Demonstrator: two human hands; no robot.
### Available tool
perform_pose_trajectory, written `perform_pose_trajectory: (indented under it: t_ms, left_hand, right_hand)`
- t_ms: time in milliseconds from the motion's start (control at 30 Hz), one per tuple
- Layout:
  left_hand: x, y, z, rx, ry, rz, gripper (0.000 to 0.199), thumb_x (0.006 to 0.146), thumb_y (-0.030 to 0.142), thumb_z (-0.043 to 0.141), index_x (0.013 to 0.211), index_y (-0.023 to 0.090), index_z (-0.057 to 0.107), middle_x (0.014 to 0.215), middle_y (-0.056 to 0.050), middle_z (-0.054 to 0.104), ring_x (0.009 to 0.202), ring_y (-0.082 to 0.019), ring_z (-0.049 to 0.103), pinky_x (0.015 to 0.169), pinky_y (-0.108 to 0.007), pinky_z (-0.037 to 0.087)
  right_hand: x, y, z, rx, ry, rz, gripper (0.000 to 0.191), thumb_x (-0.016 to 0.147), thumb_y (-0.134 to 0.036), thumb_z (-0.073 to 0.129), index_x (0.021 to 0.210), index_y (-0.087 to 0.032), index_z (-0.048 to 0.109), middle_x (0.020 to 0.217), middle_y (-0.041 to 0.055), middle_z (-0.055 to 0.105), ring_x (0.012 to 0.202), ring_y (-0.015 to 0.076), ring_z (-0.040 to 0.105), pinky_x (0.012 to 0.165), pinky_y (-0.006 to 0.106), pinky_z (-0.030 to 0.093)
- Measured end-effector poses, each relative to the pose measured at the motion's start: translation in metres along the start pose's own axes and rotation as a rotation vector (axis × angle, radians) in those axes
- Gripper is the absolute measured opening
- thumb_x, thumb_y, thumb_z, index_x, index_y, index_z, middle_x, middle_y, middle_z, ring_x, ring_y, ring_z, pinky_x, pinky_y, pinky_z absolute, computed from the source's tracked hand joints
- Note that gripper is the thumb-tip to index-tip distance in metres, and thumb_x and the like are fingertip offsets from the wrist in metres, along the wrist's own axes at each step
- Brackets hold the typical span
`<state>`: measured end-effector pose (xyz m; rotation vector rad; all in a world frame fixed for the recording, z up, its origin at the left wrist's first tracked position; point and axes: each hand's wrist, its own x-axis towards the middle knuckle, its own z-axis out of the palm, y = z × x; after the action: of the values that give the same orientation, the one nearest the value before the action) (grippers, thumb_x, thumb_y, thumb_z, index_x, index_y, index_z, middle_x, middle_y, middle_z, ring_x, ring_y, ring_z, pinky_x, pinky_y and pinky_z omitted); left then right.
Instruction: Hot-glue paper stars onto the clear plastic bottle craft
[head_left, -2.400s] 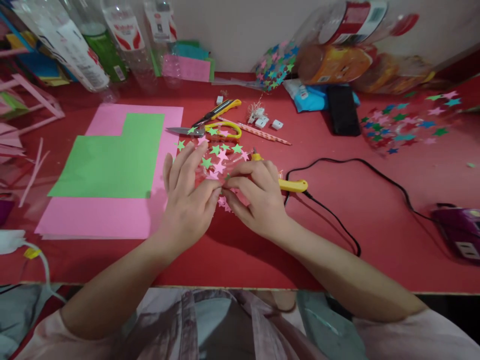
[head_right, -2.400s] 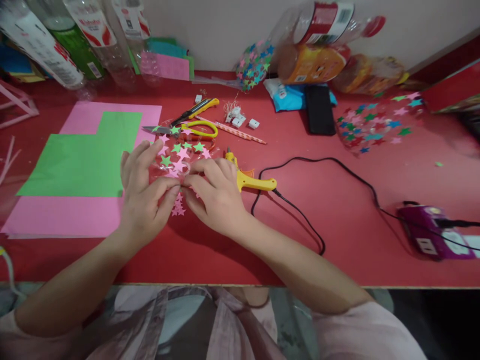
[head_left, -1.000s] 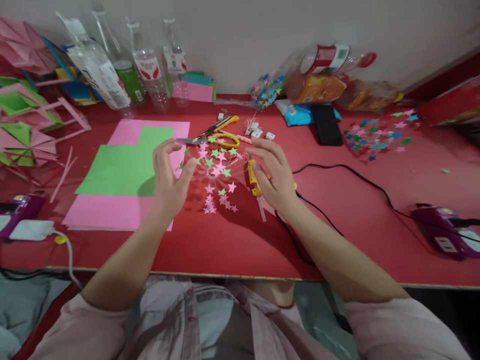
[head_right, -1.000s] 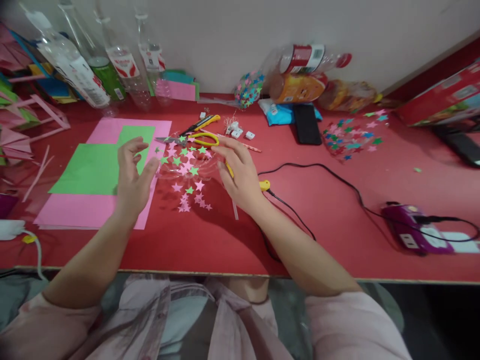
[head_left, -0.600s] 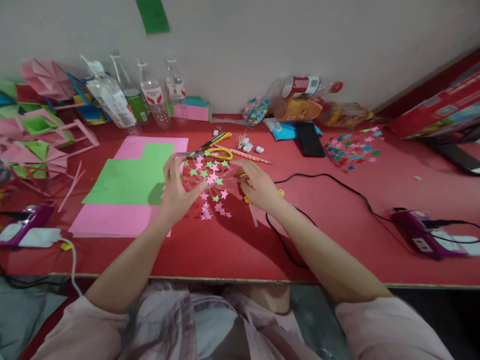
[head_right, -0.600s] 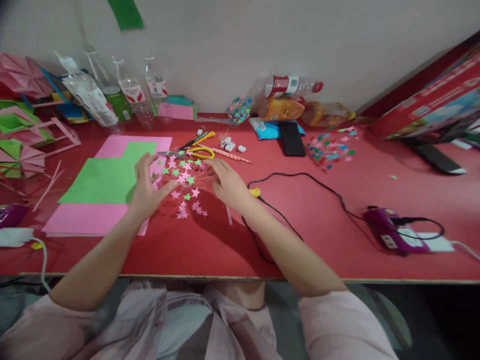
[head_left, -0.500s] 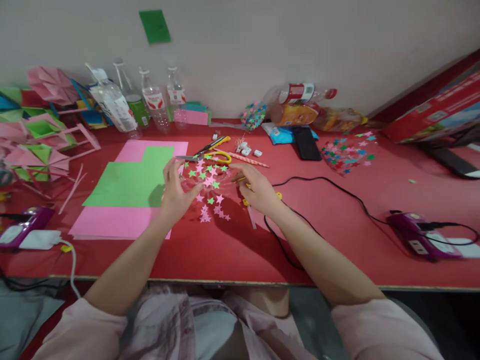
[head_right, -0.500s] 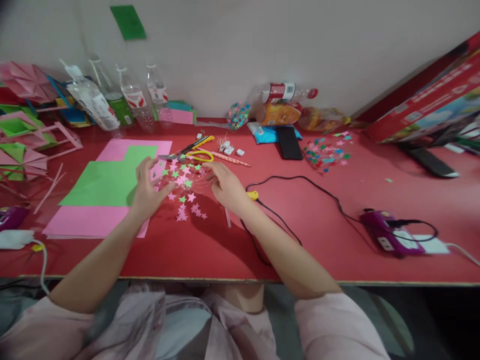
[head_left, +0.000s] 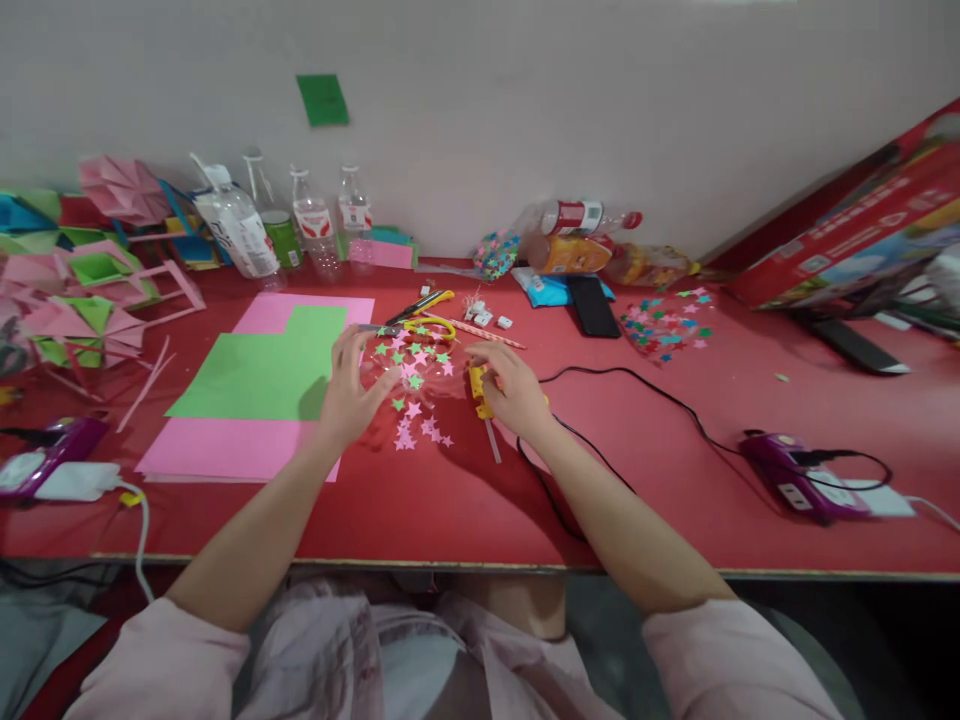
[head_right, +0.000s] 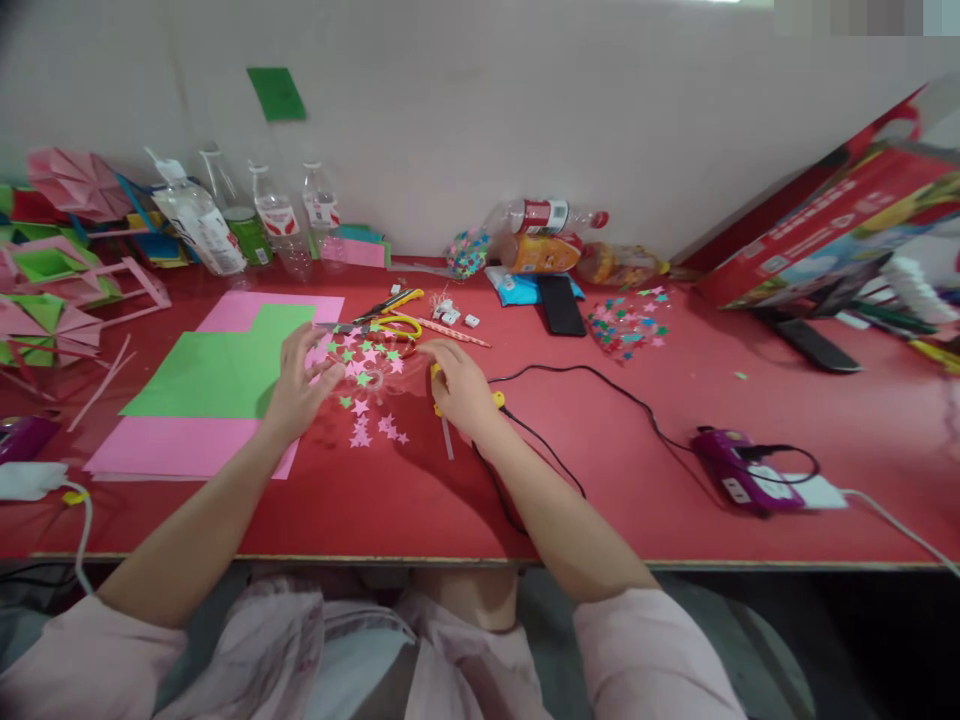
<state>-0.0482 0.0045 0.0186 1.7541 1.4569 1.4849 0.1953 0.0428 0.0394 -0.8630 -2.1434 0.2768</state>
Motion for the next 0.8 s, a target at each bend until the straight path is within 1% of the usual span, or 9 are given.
perform_pose_trajectory:
  t_ms: [100, 200, 267, 433, 567, 633, 700, 733, 800]
  left_hand:
    - [0.001, -0.007, 0.002, 0.001, 0.019, 0.041, 0.055, 0.079, 0.043, 0.067, 0.127, 0.028, 0.043, 0.143, -0.012, 0.032, 0.136, -0.031, 0.036, 0.098, -0.049, 0.052]
    - [0.003, -0.011, 0.003, -0.011, 0.054, 0.051, 0.054, 0.081, 0.048, 0.064, 0.125, 0.026, 0.044, 0.142, -0.012, 0.033, 0.13, -0.03, 0.044, 0.093, -0.043, 0.056]
    - [0.004, -0.011, 0.003, -0.022, 0.07, 0.048, 0.053, 0.081, 0.052, 0.06, 0.123, 0.024, 0.045, 0.141, -0.011, 0.033, 0.126, -0.029, 0.048, 0.09, -0.04, 0.057]
    - [0.009, -0.013, 0.002, -0.039, 0.154, 0.062, 0.051, 0.083, 0.06, 0.055, 0.116, 0.022, 0.05, 0.132, -0.014, 0.041, 0.124, -0.028, 0.049, 0.092, -0.045, 0.055]
    - [0.012, -0.018, 0.001, -0.065, 0.162, 0.052, 0.047, 0.084, 0.062, 0.051, 0.111, 0.023, 0.052, 0.129, -0.012, 0.046, 0.117, -0.025, 0.054, 0.095, -0.046, 0.052]
    - [0.012, -0.018, 0.0, -0.076, 0.163, 0.061, 0.044, 0.085, 0.06, 0.052, 0.111, 0.024, 0.052, 0.126, -0.011, 0.049, 0.114, -0.024, 0.055, 0.094, -0.044, 0.052]
    - [0.011, -0.016, 0.0, -0.074, 0.171, 0.087, 0.04, 0.086, 0.056, 0.053, 0.112, 0.024, 0.052, 0.123, -0.011, 0.051, 0.114, -0.022, 0.054, 0.094, -0.042, 0.05]
    - [0.011, -0.014, -0.001, -0.066, 0.176, 0.108, 0.037, 0.087, 0.052, 0.053, 0.111, 0.024, 0.053, 0.123, -0.01, 0.051, 0.115, -0.022, 0.053, 0.094, -0.041, 0.05]
    - [0.01, -0.007, -0.003, -0.036, 0.196, 0.173, 0.028, 0.089, 0.044, 0.054, 0.107, 0.023, 0.054, 0.121, -0.009, 0.053, 0.115, -0.02, 0.052, 0.093, -0.037, 0.048]
  right_hand:
    - [-0.002, 0.001, 0.006, 0.003, -0.043, -0.009, 0.046, 0.071, -0.001, 0.038, 0.109, -0.018, 0.057, 0.1, 0.0088, 0.066, 0.091, 0.0188, 0.063, 0.081, 0.038, 0.053]
    - [-0.005, -0.004, 0.011, 0.019, -0.022, -0.025, 0.043, 0.074, -0.001, 0.037, 0.108, -0.018, 0.057, 0.096, 0.0078, 0.066, 0.088, 0.0169, 0.063, 0.079, 0.034, 0.052]
    - [-0.007, -0.007, 0.012, 0.029, -0.008, -0.034, 0.042, 0.075, -0.001, 0.036, 0.107, -0.018, 0.056, 0.092, 0.0064, 0.065, 0.082, 0.015, 0.063, 0.076, 0.031, 0.052]
    - [-0.007, -0.012, 0.012, 0.066, -0.006, -0.061, 0.04, 0.076, -0.002, 0.036, 0.105, -0.019, 0.058, 0.084, 0.0021, 0.064, 0.071, 0.0114, 0.062, 0.071, 0.026, 0.05]
    - [-0.006, -0.018, 0.009, 0.005, 0.053, -0.113, 0.035, 0.081, -0.004, 0.037, 0.105, -0.019, 0.058, 0.084, 0.0033, 0.065, 0.076, 0.0128, 0.062, 0.072, 0.026, 0.049]
    - [-0.007, -0.025, 0.008, -0.066, 0.093, -0.182, 0.029, 0.085, -0.008, 0.039, 0.102, -0.019, 0.059, 0.087, 0.0055, 0.065, 0.08, 0.0141, 0.061, 0.072, 0.026, 0.048]
    - [-0.01, -0.033, 0.008, -0.14, 0.063, -0.297, 0.021, 0.088, -0.013, 0.042, 0.098, -0.018, 0.059, 0.085, 0.0058, 0.065, 0.078, 0.0141, 0.06, 0.068, 0.025, 0.046]
    - [-0.012, -0.036, 0.01, -0.171, 0.017, -0.356, 0.018, 0.089, -0.016, 0.043, 0.094, -0.018, 0.06, 0.081, 0.0047, 0.064, 0.073, 0.0135, 0.058, 0.065, 0.024, 0.044]
    - [-0.016, -0.043, 0.014, -0.248, -0.14, -0.432, 0.018, 0.09, -0.021, 0.044, 0.085, -0.018, 0.061, 0.072, 0.0024, 0.063, 0.062, 0.012, 0.054, 0.058, 0.023, 0.037]
